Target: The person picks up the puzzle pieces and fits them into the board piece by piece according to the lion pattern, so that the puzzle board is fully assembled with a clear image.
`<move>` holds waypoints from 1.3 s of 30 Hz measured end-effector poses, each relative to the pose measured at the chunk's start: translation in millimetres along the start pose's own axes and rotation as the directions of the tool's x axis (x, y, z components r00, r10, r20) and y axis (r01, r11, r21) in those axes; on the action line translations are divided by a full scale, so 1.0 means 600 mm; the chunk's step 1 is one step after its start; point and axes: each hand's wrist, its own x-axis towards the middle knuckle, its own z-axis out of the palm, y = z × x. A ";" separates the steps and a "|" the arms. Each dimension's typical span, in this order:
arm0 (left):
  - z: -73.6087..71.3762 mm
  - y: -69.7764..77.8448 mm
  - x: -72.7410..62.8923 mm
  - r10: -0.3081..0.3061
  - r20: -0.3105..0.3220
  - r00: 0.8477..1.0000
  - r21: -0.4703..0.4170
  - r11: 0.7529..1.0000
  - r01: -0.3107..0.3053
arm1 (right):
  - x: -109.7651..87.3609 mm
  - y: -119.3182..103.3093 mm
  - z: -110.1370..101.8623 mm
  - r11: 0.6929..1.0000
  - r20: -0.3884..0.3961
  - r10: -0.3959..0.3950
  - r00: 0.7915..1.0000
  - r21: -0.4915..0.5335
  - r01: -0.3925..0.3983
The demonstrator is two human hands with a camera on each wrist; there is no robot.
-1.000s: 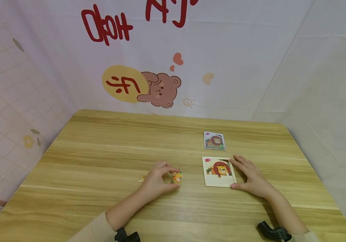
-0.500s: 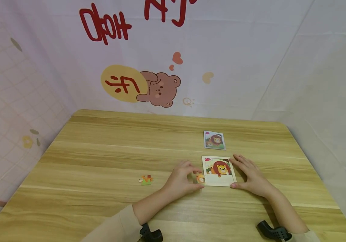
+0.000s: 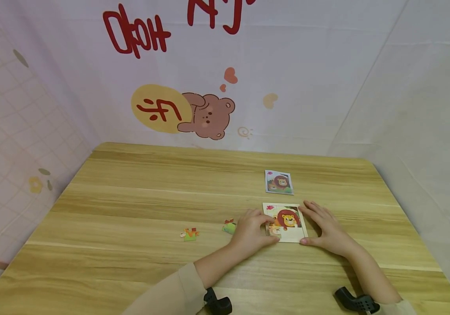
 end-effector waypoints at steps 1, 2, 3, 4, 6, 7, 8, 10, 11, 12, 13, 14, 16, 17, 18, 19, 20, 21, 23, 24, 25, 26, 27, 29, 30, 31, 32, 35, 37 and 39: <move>0.003 0.000 0.001 -0.004 0.001 1.000 0.020 1.000 0.003 | 0.000 0.000 0.000 1.000 0.001 -0.002 1.000 -0.001 0.002; 0.006 0.000 0.003 -0.010 0.002 1.000 0.034 0.999 0.009 | 0.000 0.001 0.000 1.000 0.002 0.001 1.000 -0.002 -0.001; 0.009 0.000 0.004 -0.014 0.001 1.000 0.049 0.999 0.014 | 0.000 0.001 0.000 1.000 0.003 0.000 1.000 -0.003 0.000; 0.011 -0.001 0.005 -0.020 0.001 1.000 0.066 0.998 0.020 | 0.000 0.000 -0.001 1.000 0.003 0.000 1.000 -0.003 0.000; 0.015 -0.001 0.006 -0.026 -0.004 1.000 0.095 0.995 0.026 | 0.000 0.001 0.000 1.000 0.004 -0.001 1.000 -0.005 0.001; 0.016 -0.001 0.006 -0.029 -0.005 1.000 0.103 0.994 0.029 | 0.000 0.001 -0.001 1.000 0.004 0.000 1.000 -0.006 0.000; 0.016 0.000 0.007 -0.031 -0.005 1.000 0.111 0.993 0.031 | 0.000 0.001 -0.001 1.000 0.005 0.002 1.000 -0.006 -0.002; 0.018 0.000 0.007 -0.034 0.001 0.999 0.125 0.992 0.034 | 0.001 0.000 -0.001 1.000 0.004 0.001 1.000 -0.003 -0.001; 0.018 0.000 0.007 -0.036 0.004 0.999 0.130 0.991 0.035 | 0.000 -0.001 -0.001 1.000 0.001 0.000 1.000 -0.002 0.000; 0.019 0.000 0.007 -0.037 0.006 0.999 0.134 0.990 0.036 | 0.000 -0.001 -0.001 1.000 0.002 0.000 1.000 -0.001 0.000; 0.019 0.000 0.008 -0.040 0.010 0.999 0.137 0.990 0.038 | 0.001 -0.001 -0.001 1.000 0.001 -0.002 1.000 0.002 0.002; 0.019 0.001 0.008 -0.043 0.011 0.999 0.143 0.989 0.041 | 0.001 -0.002 -0.001 1.000 0.000 -0.004 1.000 0.003 0.004; 0.020 0.001 0.008 -0.051 0.018 0.999 0.152 0.987 0.047 | 0.001 -0.002 -0.001 1.000 -0.003 -0.011 1.000 0.005 0.011; 0.019 0.001 0.008 -0.055 0.022 0.998 0.159 0.986 0.050 | 0.001 -0.003 0.000 1.000 -0.004 -0.013 1.000 0.004 0.013; 0.019 0.001 0.009 -0.058 0.027 0.998 0.162 0.985 0.053 | 0.001 -0.003 0.000 1.000 -0.002 -0.014 1.000 0.005 0.014; 0.019 0.001 0.009 -0.058 0.030 0.998 0.163 0.985 0.053 | 0.000 -0.003 0.000 1.000 -0.004 -0.015 1.000 0.006 0.015; 0.019 0.001 0.009 -0.056 0.031 0.998 0.163 0.985 0.051 | 0.000 -0.003 0.000 1.000 -0.003 -0.013 1.000 0.007 0.013; 0.018 0.001 0.009 -0.053 0.033 0.998 0.159 0.986 0.047 | 0.000 -0.003 -0.001 1.000 -0.004 -0.013 1.000 0.008 0.013; 0.018 0.000 0.009 -0.044 0.033 0.998 0.152 0.988 0.039 | 0.000 -0.002 -0.001 1.000 -0.002 -0.007 1.000 0.010 0.007; 0.017 0.000 0.009 -0.041 0.032 0.999 0.148 0.988 0.036 | 0.000 -0.001 -0.001 1.000 0.000 -0.004 1.000 0.012 0.004; 0.017 -0.001 0.009 -0.036 0.029 0.999 0.145 0.989 0.032 | 0.001 -0.001 -0.001 1.000 -0.001 -0.004 1.000 0.010 0.004; 0.016 -0.001 0.009 -0.037 0.029 0.999 0.143 0.989 0.033 | 0.001 -0.001 0.000 1.000 0.001 -0.002 1.000 0.009 0.002; 0.016 -0.002 0.009 -0.039 0.031 0.999 0.141 0.989 0.034 | 0.002 -0.001 0.000 1.000 0.000 -0.005 1.000 0.006 0.005; 0.015 -0.002 0.009 -0.047 0.034 0.998 0.136 0.990 0.041 | 0.002 -0.001 0.001 1.000 0.006 -0.003 1.000 0.004 0.003; 0.015 -0.002 0.009 -0.049 0.036 0.998 0.136 0.990 0.044 | 0.002 -0.001 0.001 1.000 0.008 -0.001 1.000 0.004 0.000; 0.015 -0.002 0.009 -0.051 0.037 0.998 0.134 0.990 0.046 | 0.002 0.000 0.001 1.000 0.010 0.002 1.000 0.003 -0.002; 0.015 -0.001 0.010 -0.051 0.038 0.998 0.134 0.990 0.046 | 0.002 -0.001 0.001 1.000 0.011 0.005 1.000 0.007 -0.006; 0.015 0.000 0.010 -0.044 0.033 0.998 0.137 0.990 0.039 | 0.001 0.000 0.000 1.000 0.009 0.012 1.000 0.013 -0.013; 0.016 0.001 0.010 -0.040 0.029 0.999 0.144 0.989 0.036 | 0.000 0.001 -0.001 1.000 0.008 0.015 1.000 0.013 -0.015; 0.016 0.001 0.009 -0.041 0.033 0.999 0.150 0.988 0.035 | -0.001 0.001 -0.001 1.000 0.009 0.018 1.000 0.009 -0.018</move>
